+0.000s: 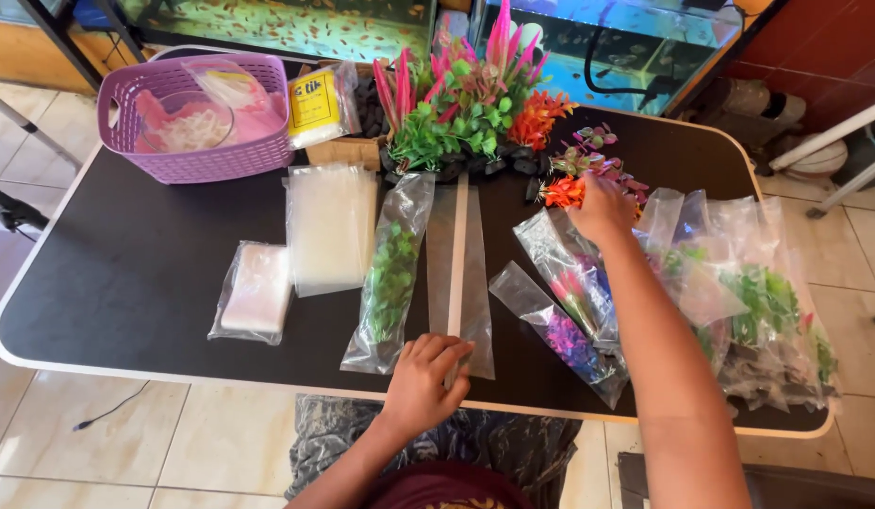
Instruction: Packing artificial aquarium plants into clear plastic bags at a work table
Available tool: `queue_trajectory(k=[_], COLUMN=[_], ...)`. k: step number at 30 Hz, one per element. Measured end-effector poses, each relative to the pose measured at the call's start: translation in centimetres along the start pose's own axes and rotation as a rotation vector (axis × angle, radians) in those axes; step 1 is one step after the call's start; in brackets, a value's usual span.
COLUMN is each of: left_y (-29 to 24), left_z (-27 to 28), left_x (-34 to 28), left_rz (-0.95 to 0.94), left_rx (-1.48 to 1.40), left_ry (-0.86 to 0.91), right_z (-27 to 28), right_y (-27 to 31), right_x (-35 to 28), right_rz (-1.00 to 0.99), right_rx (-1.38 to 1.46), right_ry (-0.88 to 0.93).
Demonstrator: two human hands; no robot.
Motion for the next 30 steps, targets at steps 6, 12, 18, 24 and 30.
queue_trajectory(k=[6, 12, 18, 24, 30], left_y=[-0.1, 0.1, -0.1, -1.2, -0.6], left_z=[0.3, 0.0, 0.1, 1.1, 1.7], left_x=[0.3, 0.0, -0.1, 0.6, 3.7], left_rz=[-0.03, -0.025, -0.055, -0.091, -0.043], left_rx=[-0.008, 0.008, 0.033, -0.113, -0.185], left_ry=[0.035, 0.04, 0.031, 0.007, -0.337], right_z=[-1.4, -3.3, -0.5, 3.4, 3.7], right_y=[0.1, -0.5, 1.6, 5.3, 9.0], right_x=[1.0, 1.6, -2.6, -10.6, -18.2], right_rz=[-0.013, 0.093, 0.283, 0.527, 0.908], right_rx=[-0.039, -0.221, -0.183, -0.117, -0.12], right_ry=[-0.039, -0.262, -0.714, -1.042, -1.251])
Point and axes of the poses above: each hand's wrist, its own x-axis towards the middle knuckle, its own z-axis out of the back of the hand, y = z × x, the point moved 2 cm from there along x, towards the middle knuckle, and after that the axes turned 2 degrees about -y, right-handed, at the moved point
